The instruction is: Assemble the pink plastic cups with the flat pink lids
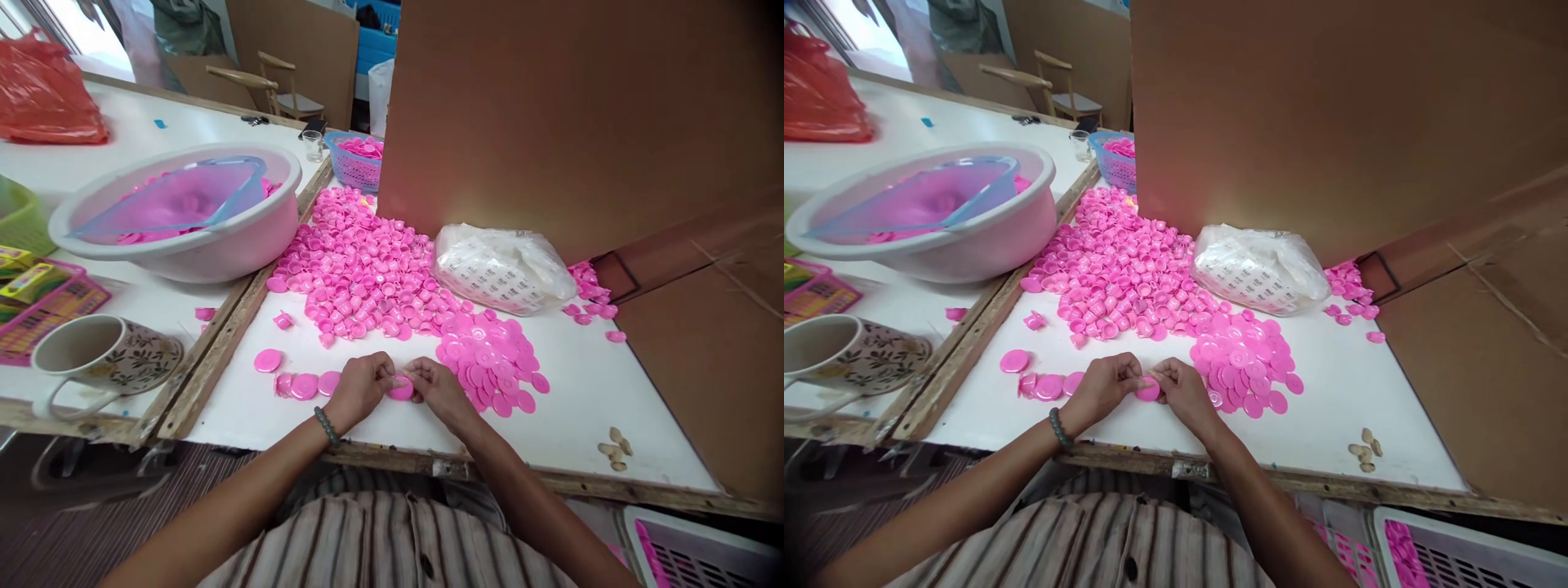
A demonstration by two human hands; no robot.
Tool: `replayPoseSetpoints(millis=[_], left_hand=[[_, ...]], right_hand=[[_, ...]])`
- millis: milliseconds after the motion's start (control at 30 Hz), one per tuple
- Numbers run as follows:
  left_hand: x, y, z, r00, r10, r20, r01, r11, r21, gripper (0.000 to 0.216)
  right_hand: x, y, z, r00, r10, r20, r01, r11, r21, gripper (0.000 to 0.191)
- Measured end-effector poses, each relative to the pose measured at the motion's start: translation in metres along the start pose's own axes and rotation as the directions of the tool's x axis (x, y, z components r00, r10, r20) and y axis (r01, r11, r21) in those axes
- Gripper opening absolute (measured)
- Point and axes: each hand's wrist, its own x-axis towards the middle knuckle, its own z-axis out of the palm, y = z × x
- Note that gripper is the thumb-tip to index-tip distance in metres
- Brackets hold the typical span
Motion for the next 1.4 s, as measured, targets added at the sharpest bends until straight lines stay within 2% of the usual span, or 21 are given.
replayPoseSetpoints(millis=[100, 200, 300, 467, 567, 733, 800, 833, 900, 1000, 1067, 1167, 1233, 1333, 1400], left_hand=[[0.003, 0.002, 0.001, 0.990, -0.140, 0.027, 0.142, 0.987, -0.072, 0.015], [0.009, -0.002, 0.006, 0.968, -0.232, 0.098, 0.249, 0.943, -0.222, 0.017], [0.012, -0.006, 0.010, 0.923, -0.333, 0.192, 0.382, 0.844, -0.377, 0.020], [0.015, -0.010, 0.012, 0.883, -0.397, 0.249, 0.469, 0.759, -0.452, 0.027], [0.014, -0.011, 0.014, 0.893, -0.377, 0.246, 0.450, 0.761, -0.468, 0.028], [0.007, -0.013, 0.015, 0.952, -0.284, 0.117, 0.306, 0.845, -0.439, 0.024], [0.004, -0.013, 0.012, 0.967, -0.234, 0.101, 0.254, 0.886, -0.387, 0.025], [0.004, -0.013, 0.011, 0.972, -0.212, 0.103, 0.235, 0.904, -0.358, 0.025], [0.003, -0.014, 0.009, 0.973, -0.193, 0.123, 0.223, 0.925, -0.308, 0.025], [0.002, -0.015, 0.008, 0.963, -0.214, 0.161, 0.250, 0.933, -0.258, 0.019], [0.000, -0.015, 0.008, 0.966, -0.213, 0.147, 0.242, 0.945, -0.219, 0.014], [-0.009, -0.009, 0.002, 0.982, -0.169, 0.087, 0.181, 0.972, -0.153, 0.012], [-0.017, -0.003, -0.003, 0.987, -0.147, 0.067, 0.153, 0.983, -0.104, 0.013], [-0.027, 0.002, -0.006, 0.980, -0.163, 0.110, 0.173, 0.980, -0.093, 0.014], [-0.030, 0.002, -0.004, 0.960, -0.212, 0.183, 0.244, 0.954, -0.175, 0.015]], right_hand=[[-0.010, -0.001, -0.001, 0.979, -0.204, -0.018, 0.197, 0.964, -0.177, 0.032], [-0.013, 0.003, -0.002, 0.916, -0.386, 0.112, 0.394, 0.804, -0.445, 0.030], [-0.009, 0.006, -0.003, 0.892, -0.415, 0.180, 0.433, 0.671, -0.602, 0.024], [0.002, 0.000, -0.008, 0.899, -0.352, 0.262, 0.430, 0.591, -0.683, 0.012], [0.002, -0.001, -0.006, 0.907, -0.350, 0.233, 0.409, 0.602, -0.686, 0.010], [-0.016, 0.010, 0.007, 0.898, -0.437, -0.056, 0.298, 0.697, -0.652, 0.021], [-0.020, 0.011, 0.008, 0.905, -0.415, -0.090, 0.288, 0.757, -0.587, 0.025], [-0.021, 0.010, 0.007, 0.915, -0.399, -0.063, 0.299, 0.775, -0.557, 0.027], [-0.018, 0.005, 0.001, 0.927, -0.368, 0.073, 0.349, 0.775, -0.527, 0.031], [-0.010, -0.003, -0.008, 0.904, -0.316, 0.289, 0.425, 0.741, -0.520, 0.031], [-0.008, -0.006, -0.013, 0.899, -0.311, 0.308, 0.431, 0.755, -0.494, 0.028], [-0.013, -0.007, -0.015, 0.923, -0.313, 0.225, 0.381, 0.824, -0.419, 0.033], [-0.019, -0.009, -0.013, 0.925, -0.307, 0.223, 0.374, 0.832, -0.410, 0.034], [-0.024, -0.011, -0.007, 0.895, -0.321, 0.309, 0.440, 0.746, -0.499, 0.017], [-0.025, -0.013, -0.001, 0.884, -0.314, 0.346, 0.464, 0.682, -0.566, 0.014]])
